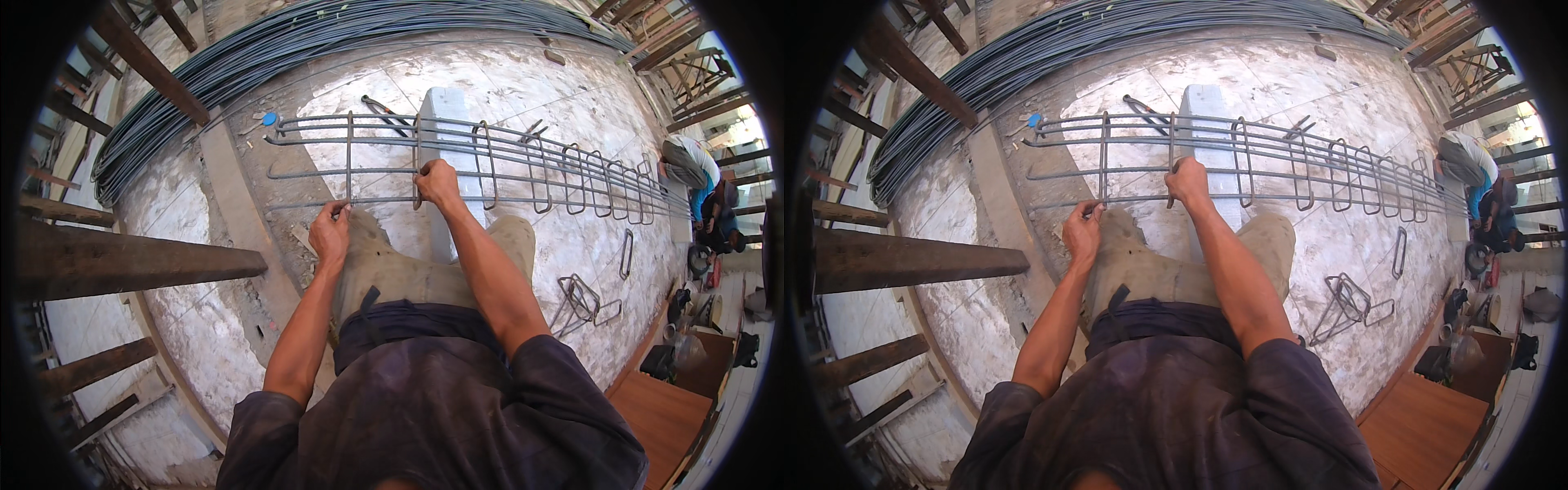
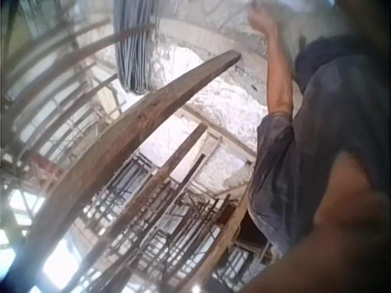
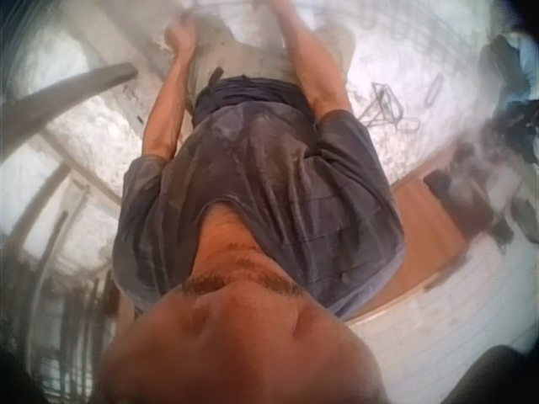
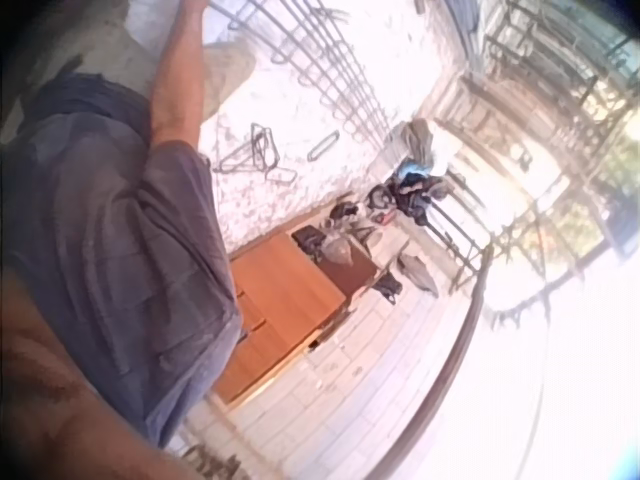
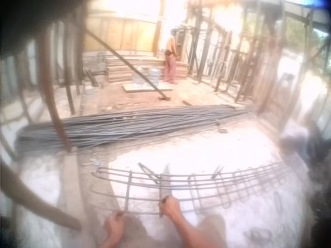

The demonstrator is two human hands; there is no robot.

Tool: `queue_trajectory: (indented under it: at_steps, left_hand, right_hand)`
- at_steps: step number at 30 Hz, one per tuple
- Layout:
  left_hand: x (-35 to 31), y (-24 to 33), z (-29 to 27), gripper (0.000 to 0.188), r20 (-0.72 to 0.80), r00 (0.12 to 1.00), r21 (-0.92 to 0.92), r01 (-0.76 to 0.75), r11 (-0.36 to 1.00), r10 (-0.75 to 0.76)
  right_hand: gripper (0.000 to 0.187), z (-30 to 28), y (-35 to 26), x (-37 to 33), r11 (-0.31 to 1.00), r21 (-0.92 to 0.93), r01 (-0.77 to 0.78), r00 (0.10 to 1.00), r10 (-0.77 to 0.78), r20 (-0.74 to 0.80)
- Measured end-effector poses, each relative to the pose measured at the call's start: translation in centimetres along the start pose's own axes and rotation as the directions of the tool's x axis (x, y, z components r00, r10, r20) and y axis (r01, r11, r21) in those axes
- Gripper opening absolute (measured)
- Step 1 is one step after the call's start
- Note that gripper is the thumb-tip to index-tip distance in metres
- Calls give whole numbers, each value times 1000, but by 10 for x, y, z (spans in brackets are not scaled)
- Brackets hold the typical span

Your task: The person assembles a rebar cage by positioning metal bars into a rectangular framework and securing the intersections with wire using pliers.

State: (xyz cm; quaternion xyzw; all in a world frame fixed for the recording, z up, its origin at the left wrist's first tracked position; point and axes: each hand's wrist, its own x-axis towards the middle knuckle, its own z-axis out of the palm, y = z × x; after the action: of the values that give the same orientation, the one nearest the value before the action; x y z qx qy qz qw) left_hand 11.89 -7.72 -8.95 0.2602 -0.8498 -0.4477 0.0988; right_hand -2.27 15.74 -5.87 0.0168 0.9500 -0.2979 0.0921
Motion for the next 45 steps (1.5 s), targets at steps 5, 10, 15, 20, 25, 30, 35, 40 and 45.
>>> queue_trajectory:
  at_steps: [5, 10, 15, 20, 25, 30, 35, 40, 45]
  left_hand:
    - [1, -2, -4, 28, -2, 1000, 12, 20, 1000, -20]
    - [0, -1, -4, 26, -22, 998, 19, -52, 998, 52]
    - [-4, 2, 2, 26, -14, 999, 11, -30, 999, 30]
    - [2, -7, -6, 26, -16, 999, 2, -36, 999, 36]
    - [8, -5, -7, 26, -5, 998, 36, -64, 997, 65]
    - [1, -2, 19, 26, 56, 994, -6, -95, 995, 95]
    - [10, -30, -1, 25, 63, 976, -67, -203, 977, 207]
    - [-15, 25, -38, 51, 145, 981, -100, -119, 988, 132]
    - [-48, 63, -47, 81, 222, 941, -254, -198, 947, 256]
  right_hand:
    - [40, -18, -8, -15, 998, 63, -10, 998, 14, -58]
    - [40, -83, 62, -12, 986, 94, -139, 904, 165, -396]
    - [50, -120, 155, 3, 964, -55, -260, 930, 235, -282]
    - [44, -105, 158, 23, 985, -89, -145, 976, 128, -174]
    - [33, -103, 146, 33, 990, -96, -103, 989, 91, -117]
    - [28, -120, 157, 23, 955, -224, -193, 974, 160, -158]
    - [35, -83, 81, 13, 994, -61, -90, 955, 68, -290]
    - [43, -53, -38, -63, 837, 403, 371, 927, -360, -106]
    - [47, -29, -104, -131, 648, 582, 490, 738, -664, 118]
